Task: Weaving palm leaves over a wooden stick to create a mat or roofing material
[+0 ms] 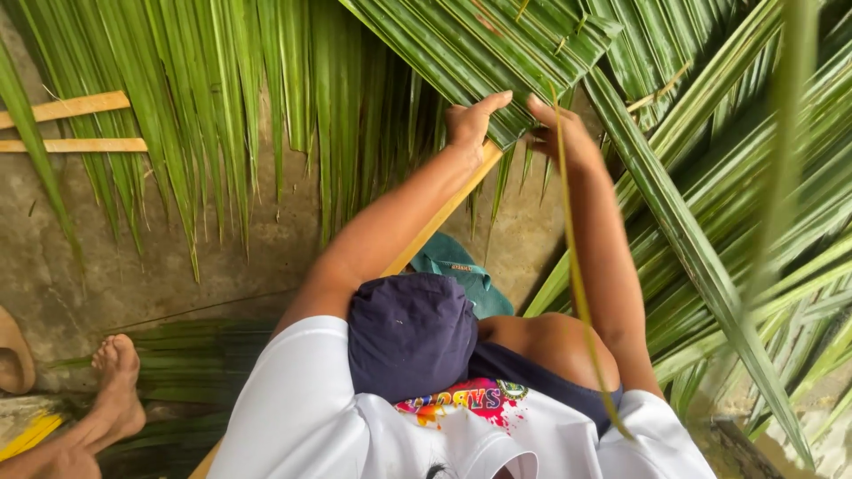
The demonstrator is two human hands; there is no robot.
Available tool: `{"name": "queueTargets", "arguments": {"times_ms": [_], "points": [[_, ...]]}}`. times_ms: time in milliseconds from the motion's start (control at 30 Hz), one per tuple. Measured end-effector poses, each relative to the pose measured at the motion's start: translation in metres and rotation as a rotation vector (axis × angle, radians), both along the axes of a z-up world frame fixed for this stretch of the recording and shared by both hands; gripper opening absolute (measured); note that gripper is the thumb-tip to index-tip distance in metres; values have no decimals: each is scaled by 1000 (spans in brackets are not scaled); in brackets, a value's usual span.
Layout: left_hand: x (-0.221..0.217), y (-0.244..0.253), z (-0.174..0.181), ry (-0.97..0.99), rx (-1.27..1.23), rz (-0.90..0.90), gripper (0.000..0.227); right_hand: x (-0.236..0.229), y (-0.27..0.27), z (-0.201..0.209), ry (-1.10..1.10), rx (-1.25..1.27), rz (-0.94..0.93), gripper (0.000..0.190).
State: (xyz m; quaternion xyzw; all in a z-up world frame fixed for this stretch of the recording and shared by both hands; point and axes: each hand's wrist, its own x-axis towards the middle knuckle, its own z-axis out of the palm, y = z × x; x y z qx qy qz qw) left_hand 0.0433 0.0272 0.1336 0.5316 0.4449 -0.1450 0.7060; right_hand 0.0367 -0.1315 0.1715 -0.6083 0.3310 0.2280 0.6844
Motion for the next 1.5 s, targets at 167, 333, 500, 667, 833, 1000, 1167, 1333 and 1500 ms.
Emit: {"name": "queueTargets", "arguments": {"times_ms": [167, 333, 500, 667, 833, 1000, 1167, 1333, 1500], "points": [[-5, 2, 6, -19, -13, -28, 28, 45, -46, 17, -718, -881, 212, 16], [-5, -2, 15, 27, -113, 76, 25, 110, 14, 13, -1184, -822, 717, 22], [-6, -1, 9, -5, -166, 102, 26, 109, 29, 14, -1227, -1044, 773, 6], [-10, -10, -12, 30, -129, 109, 29, 114, 8, 19, -1096, -786, 600, 9], [-10, -4, -13, -45, 60, -49, 33, 68, -70, 49, -944, -870, 315, 25], [-10, -12, -12, 60, 88, -27, 79, 1, -29, 38, -838, -541, 294, 12], [-6, -22, 1, 18, 48, 34, 70, -11, 7, 22, -762, -374, 258, 9], [-6, -17, 10, 17, 16, 59, 62, 0, 11, 23, -888, -601, 357, 12], [-9, 1, 13, -19, -216, 78, 44, 2, 16, 29, -886, -645, 423, 14]]}}
